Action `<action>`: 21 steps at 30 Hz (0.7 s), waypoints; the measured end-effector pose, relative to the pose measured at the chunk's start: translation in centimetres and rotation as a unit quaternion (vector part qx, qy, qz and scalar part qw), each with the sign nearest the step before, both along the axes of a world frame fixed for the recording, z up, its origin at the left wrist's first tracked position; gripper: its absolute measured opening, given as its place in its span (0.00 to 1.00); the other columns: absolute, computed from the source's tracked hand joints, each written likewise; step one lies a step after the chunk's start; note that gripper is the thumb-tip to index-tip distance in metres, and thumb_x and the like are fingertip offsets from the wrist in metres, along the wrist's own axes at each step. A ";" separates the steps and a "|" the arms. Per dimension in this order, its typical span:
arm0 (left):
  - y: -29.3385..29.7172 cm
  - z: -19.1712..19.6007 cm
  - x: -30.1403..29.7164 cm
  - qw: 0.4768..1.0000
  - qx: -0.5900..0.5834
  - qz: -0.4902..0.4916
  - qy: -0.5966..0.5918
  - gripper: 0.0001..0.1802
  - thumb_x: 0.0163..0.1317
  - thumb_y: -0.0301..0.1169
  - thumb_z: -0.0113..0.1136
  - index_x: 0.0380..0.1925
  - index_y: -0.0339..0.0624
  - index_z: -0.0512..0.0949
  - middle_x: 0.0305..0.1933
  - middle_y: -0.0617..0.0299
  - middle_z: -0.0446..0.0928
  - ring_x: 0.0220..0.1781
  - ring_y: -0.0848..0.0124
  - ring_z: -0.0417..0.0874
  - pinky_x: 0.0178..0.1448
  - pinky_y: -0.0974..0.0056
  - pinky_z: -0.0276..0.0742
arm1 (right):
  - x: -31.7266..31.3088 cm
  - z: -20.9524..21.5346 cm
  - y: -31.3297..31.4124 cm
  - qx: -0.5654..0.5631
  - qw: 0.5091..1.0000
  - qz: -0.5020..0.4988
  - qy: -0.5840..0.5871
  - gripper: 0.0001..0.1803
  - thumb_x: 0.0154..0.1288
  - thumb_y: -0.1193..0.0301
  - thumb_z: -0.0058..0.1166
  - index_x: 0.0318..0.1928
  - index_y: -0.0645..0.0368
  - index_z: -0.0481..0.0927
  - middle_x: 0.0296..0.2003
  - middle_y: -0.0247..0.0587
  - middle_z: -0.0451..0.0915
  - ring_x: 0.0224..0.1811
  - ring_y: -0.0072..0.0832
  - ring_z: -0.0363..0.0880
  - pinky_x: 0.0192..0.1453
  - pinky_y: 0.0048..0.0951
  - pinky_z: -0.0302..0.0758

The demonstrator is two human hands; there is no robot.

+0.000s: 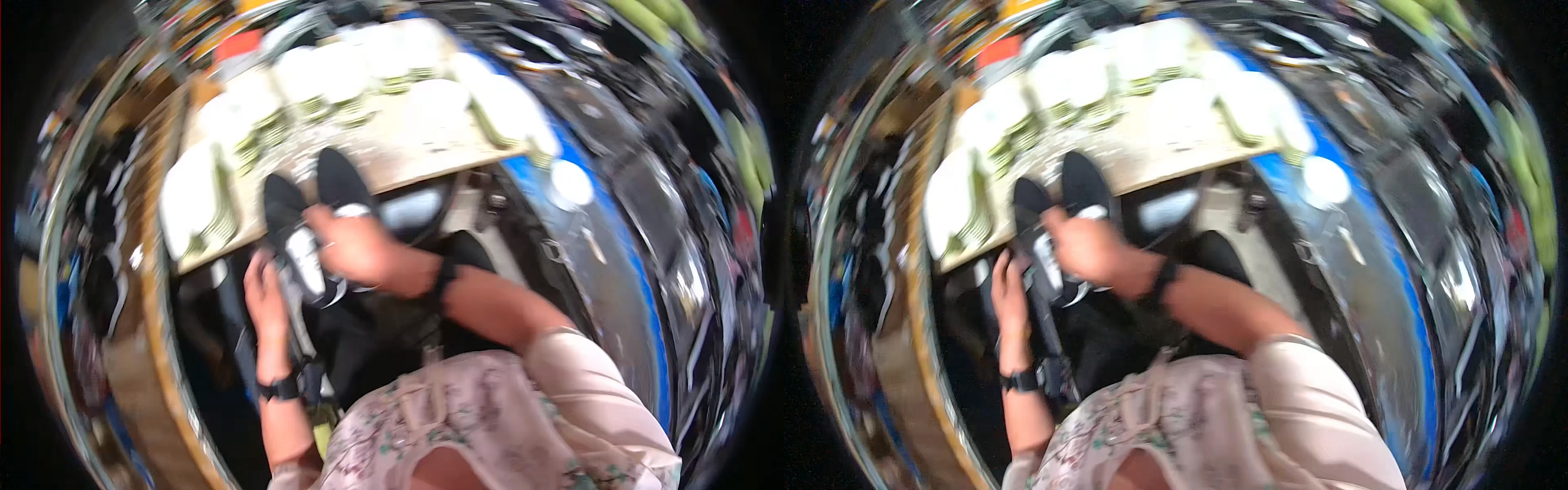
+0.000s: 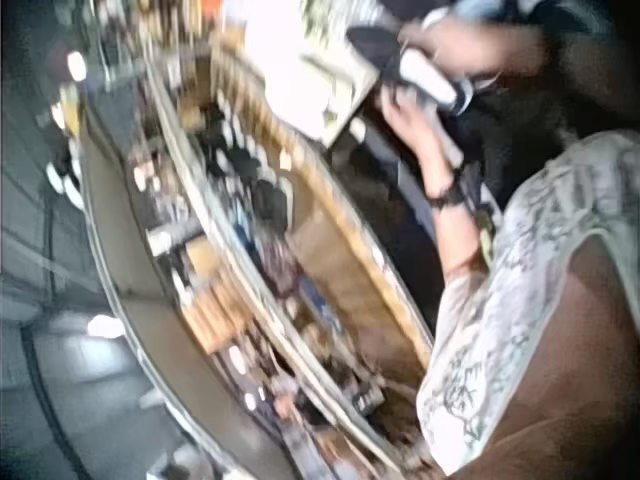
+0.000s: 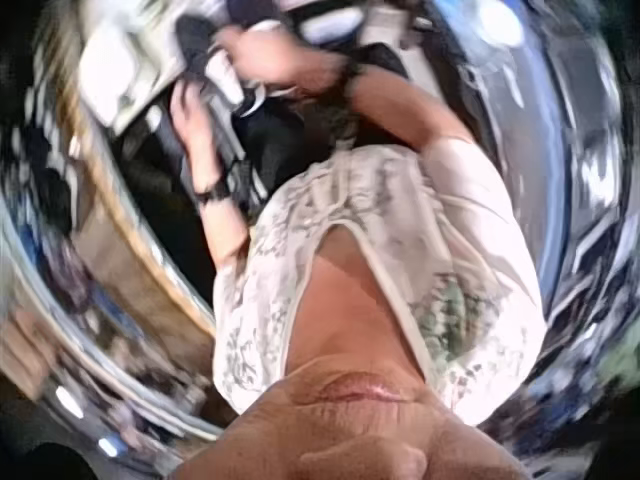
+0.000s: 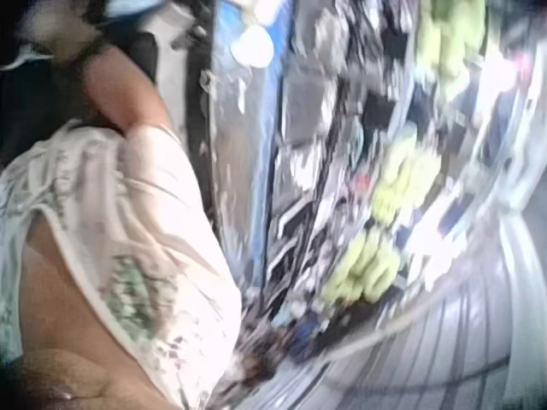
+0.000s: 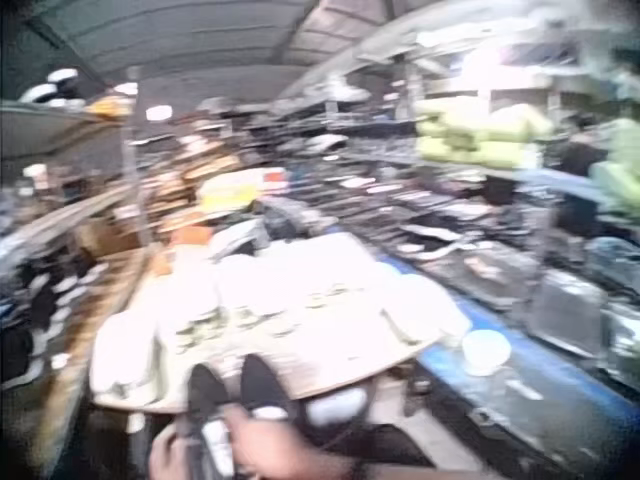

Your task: Inserting insoles into shoes and trimming loose threads with scissors at a factory workstation.

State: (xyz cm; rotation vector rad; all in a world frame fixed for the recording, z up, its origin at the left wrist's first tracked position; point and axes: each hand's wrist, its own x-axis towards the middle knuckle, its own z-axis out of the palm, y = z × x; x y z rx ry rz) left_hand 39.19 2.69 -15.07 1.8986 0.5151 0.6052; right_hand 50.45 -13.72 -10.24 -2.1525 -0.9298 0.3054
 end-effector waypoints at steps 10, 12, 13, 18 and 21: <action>-4.4 1.8 -0.3 0.925 -0.355 -0.133 0.005 0.18 0.65 0.43 0.50 0.46 0.43 0.73 0.41 0.66 0.76 0.36 0.79 0.76 0.35 0.77 0.69 | 0.5 0.0 -6.8 0.066 0.987 -0.149 -0.005 0.21 0.50 0.79 0.49 0.47 0.69 0.66 0.27 0.62 0.77 0.33 0.54 0.78 0.36 0.45 0.74; -6.0 3.2 0.6 0.885 -0.378 -0.272 0.018 0.15 0.65 0.41 0.49 0.44 0.42 0.73 0.36 0.62 0.77 0.34 0.77 0.78 0.34 0.74 0.72 | -2.2 2.3 -14.4 0.132 0.975 -0.165 -0.070 0.22 0.49 0.82 0.48 0.49 0.66 0.66 0.33 0.60 0.77 0.35 0.51 0.78 0.38 0.41 0.74; -6.9 3.1 1.5 0.896 -0.338 -0.286 0.033 0.15 0.66 0.40 0.49 0.43 0.41 0.73 0.36 0.62 0.77 0.34 0.77 0.78 0.34 0.74 0.72 | -4.1 3.9 -18.2 0.140 0.968 -0.201 -0.056 0.23 0.48 0.84 0.49 0.49 0.64 0.66 0.37 0.57 0.77 0.36 0.47 0.78 0.39 0.39 0.74; -11.3 0.7 6.6 0.916 -0.066 -0.391 0.068 0.12 0.67 0.35 0.47 0.41 0.39 0.74 0.35 0.64 0.76 0.35 0.78 0.75 0.37 0.75 0.70 | -16.8 6.7 -36.0 -0.023 0.822 -0.568 -0.033 0.31 0.43 0.82 0.51 0.53 0.56 0.67 0.42 0.55 0.75 0.42 0.50 0.76 0.47 0.40 0.72; -11.4 -2.3 8.3 0.913 0.102 -0.395 0.011 0.07 0.63 0.26 0.49 0.35 0.34 0.75 0.34 0.58 0.76 0.36 0.70 0.77 0.41 0.69 0.71 | -25.0 3.5 -45.6 -0.148 0.699 -0.692 -0.100 0.28 0.44 0.83 0.47 0.52 0.58 0.68 0.46 0.57 0.73 0.49 0.51 0.73 0.51 0.42 0.70</action>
